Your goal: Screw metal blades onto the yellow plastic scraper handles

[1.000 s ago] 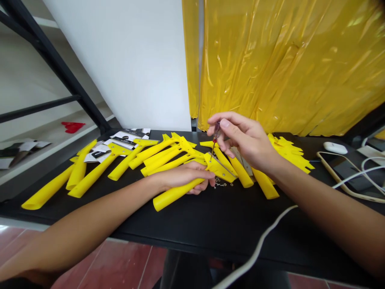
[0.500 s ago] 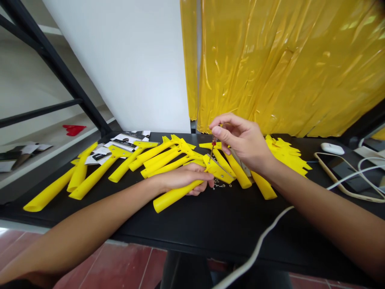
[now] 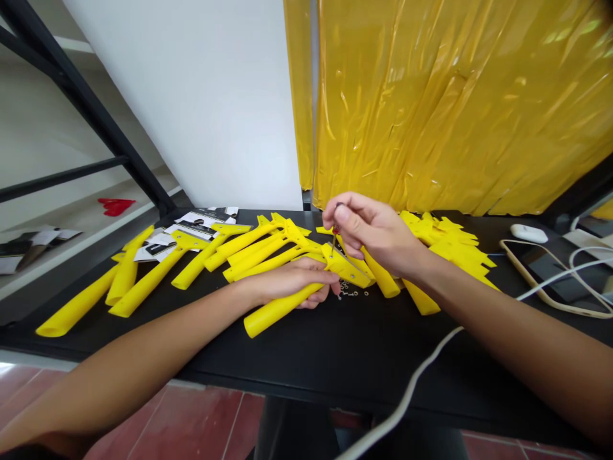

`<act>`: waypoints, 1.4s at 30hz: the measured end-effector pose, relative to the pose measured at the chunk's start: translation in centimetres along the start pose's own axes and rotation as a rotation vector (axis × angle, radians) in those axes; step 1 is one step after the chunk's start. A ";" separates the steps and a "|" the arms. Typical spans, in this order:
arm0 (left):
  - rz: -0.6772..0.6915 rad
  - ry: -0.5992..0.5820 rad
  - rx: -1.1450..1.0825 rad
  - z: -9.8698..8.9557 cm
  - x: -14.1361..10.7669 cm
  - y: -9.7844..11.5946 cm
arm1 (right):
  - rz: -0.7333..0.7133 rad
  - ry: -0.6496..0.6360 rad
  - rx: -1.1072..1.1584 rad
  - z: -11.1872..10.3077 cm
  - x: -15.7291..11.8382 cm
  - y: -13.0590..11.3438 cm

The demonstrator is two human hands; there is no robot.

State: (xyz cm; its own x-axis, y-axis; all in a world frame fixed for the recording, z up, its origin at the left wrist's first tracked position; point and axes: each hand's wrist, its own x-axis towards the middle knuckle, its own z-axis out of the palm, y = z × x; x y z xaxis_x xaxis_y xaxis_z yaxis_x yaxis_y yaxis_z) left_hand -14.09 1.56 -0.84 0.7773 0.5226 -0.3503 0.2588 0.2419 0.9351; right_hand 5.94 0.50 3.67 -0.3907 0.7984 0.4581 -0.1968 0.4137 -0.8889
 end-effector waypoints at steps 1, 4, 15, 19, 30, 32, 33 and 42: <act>0.001 0.007 0.003 0.0 0.0 0.0 | -0.012 0.006 -0.059 0.1 -0.1 -0.1; 0.004 0.012 0.015 0.1 0.0 0.0 | -0.016 0.002 -0.135 0.1 -0.2 -0.6; -0.031 0.044 -0.007 0.1 0.0 0.1 | -0.027 -0.025 0.041 -0.3 0.0 0.4; -0.028 0.033 -0.005 0.2 0.0 0.1 | -0.034 0.007 -0.059 -0.5 0.1 0.2; -0.006 0.037 0.004 0.2 0.1 0.0 | -0.091 0.121 -0.040 0.1 0.2 0.4; 0.003 0.033 -0.002 0.2 0.1 -0.1 | -0.118 0.136 -0.117 -0.2 0.2 0.1; 0.008 0.032 -0.003 0.2 0.1 -0.1 | -0.124 0.129 -0.153 -0.4 0.3 -0.1; 0.014 0.019 0.011 0.3 0.0 0.2 | 0.005 -0.021 0.031 -0.5 0.1 -0.2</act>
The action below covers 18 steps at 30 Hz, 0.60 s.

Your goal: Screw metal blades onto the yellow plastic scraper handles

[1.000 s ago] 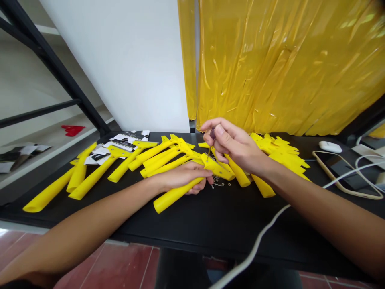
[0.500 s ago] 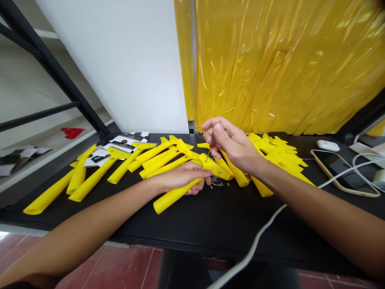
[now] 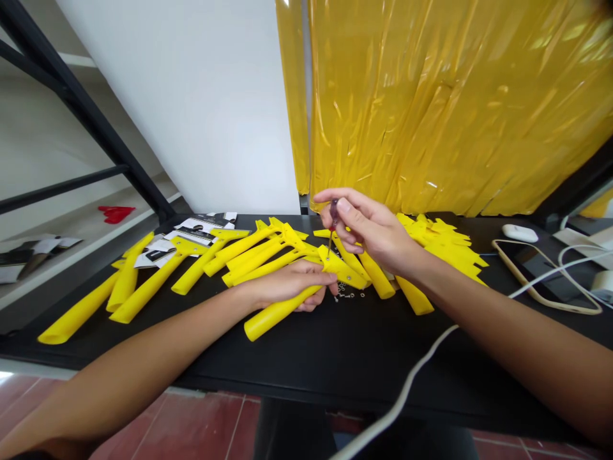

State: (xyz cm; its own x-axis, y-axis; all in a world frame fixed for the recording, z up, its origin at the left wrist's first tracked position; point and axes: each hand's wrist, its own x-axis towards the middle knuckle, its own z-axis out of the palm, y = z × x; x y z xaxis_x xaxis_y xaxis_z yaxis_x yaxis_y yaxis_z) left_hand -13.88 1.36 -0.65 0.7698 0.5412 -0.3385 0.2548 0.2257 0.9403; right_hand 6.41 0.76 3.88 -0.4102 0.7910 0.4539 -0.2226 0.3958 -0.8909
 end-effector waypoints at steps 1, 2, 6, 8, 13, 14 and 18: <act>0.001 0.004 -0.003 0.0 0.0 0.0 | -0.014 0.014 -0.025 0.1 0.0 0.1; 0.001 0.005 -0.005 0.0 0.0 0.0 | -0.031 0.027 -0.055 0.1 0.0 0.1; 0.009 -0.010 -0.014 0.0 0.0 0.0 | -0.097 0.167 -0.180 -0.2 0.1 -0.4; 0.007 -0.003 -0.029 0.1 0.0 0.1 | -0.183 0.293 -0.305 -0.8 0.2 -0.9; -0.006 0.021 -0.055 0.2 -0.1 0.3 | -0.210 0.229 -0.786 -2.9 0.5 -1.9; -0.004 0.029 -0.057 0.2 -0.1 0.4 | -0.114 0.147 -0.866 -3.4 0.5 -1.9; 0.004 0.064 -0.046 0.2 0.0 0.3 | 0.360 -0.294 -1.111 -5.0 -0.4 -1.3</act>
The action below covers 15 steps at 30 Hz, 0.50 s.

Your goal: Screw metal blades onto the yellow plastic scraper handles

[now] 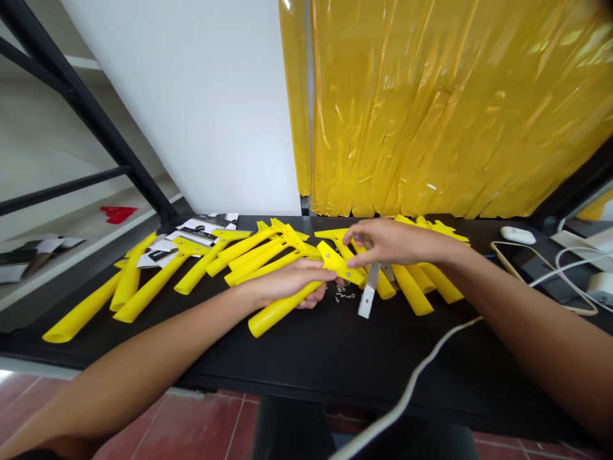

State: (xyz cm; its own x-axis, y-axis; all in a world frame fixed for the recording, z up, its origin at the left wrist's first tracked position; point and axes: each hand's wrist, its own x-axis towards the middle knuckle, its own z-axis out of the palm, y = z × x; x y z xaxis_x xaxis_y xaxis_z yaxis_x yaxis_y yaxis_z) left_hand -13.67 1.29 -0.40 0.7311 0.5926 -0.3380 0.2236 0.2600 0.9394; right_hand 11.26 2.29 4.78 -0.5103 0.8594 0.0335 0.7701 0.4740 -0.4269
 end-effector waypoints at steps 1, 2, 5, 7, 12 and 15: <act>0.005 0.005 0.005 0.0 0.1 -0.1 | 0.028 -0.086 -0.049 0.3 -0.4 0.5; 0.011 0.009 0.009 -0.1 0.2 -0.2 | 0.042 -0.133 -0.082 0.7 -1.0 0.9; 0.040 0.013 0.023 -0.2 0.4 -0.7 | -0.005 -0.155 -0.126 2.1 -2.9 1.7; 0.056 0.010 0.030 -0.3 0.5 -0.9 | -0.021 -0.115 -0.178 3.0 -3.9 1.8; 0.054 0.024 0.030 -0.3 0.5 -0.8 | -0.037 -0.026 -0.276 4.0 -4.7 1.4; 0.047 0.014 0.018 -0.3 0.5 -0.7 | -0.083 0.017 -0.296 4.0 -4.6 1.3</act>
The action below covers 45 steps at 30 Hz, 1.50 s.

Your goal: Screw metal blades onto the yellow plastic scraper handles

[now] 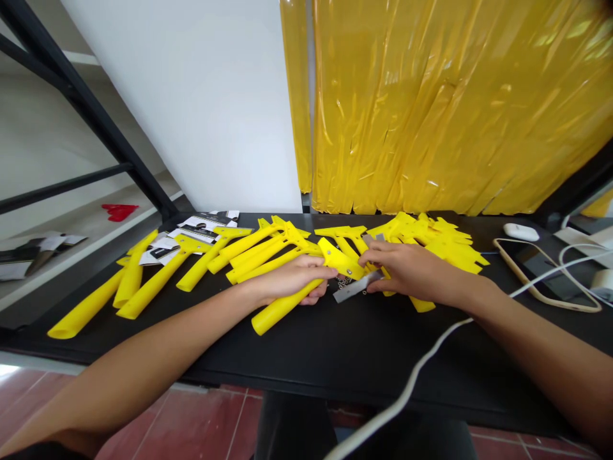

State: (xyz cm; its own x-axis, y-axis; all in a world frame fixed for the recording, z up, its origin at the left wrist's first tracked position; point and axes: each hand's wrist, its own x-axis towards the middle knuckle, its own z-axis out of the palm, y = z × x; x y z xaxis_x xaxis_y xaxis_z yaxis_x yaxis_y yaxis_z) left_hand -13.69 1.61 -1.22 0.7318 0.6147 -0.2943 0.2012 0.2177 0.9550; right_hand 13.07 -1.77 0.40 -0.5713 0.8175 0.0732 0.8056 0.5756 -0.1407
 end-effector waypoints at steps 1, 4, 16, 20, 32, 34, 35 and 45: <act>-0.002 0.001 -0.008 0.0 0.0 0.1 | 0.001 0.014 -0.011 0.0 0.0 0.1; -0.002 0.030 -0.017 0.0 -0.1 0.4 | -0.013 0.034 -0.019 -0.3 -0.3 0.4; 0.389 0.534 1.508 -0.9 -1.3 1.0 | 0.370 0.125 -0.318 -1.2 -1.9 2.1; 0.340 0.516 1.854 0.2 -1.6 0.5 | 0.323 0.172 -0.243 -0.7 -1.9 2.0; 0.442 0.544 2.032 0.7 -0.9 -0.8 | -0.019 0.221 0.228 1.1 1.8 -2.3; 0.454 0.551 2.064 0.6 -0.8 -0.9 | 0.008 0.234 0.271 0.9 1.7 -2.2; 0.454 0.555 2.081 0.6 -0.7 -0.9 | 0.035 0.239 0.296 0.5 1.6 -2.0; 0.447 0.508 2.117 0.3 0.0 -1.8 | -0.103 0.164 0.294 0.1 0.6 0.8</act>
State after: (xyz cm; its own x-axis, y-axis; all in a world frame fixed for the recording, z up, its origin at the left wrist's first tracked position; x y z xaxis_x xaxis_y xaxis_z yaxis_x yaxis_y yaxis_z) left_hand -13.85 1.02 -2.98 0.8073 0.5388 0.2410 0.5752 -0.6269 -0.5255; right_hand 13.36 -0.76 0.28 -0.5948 0.7620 0.2561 0.6521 0.6437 -0.4005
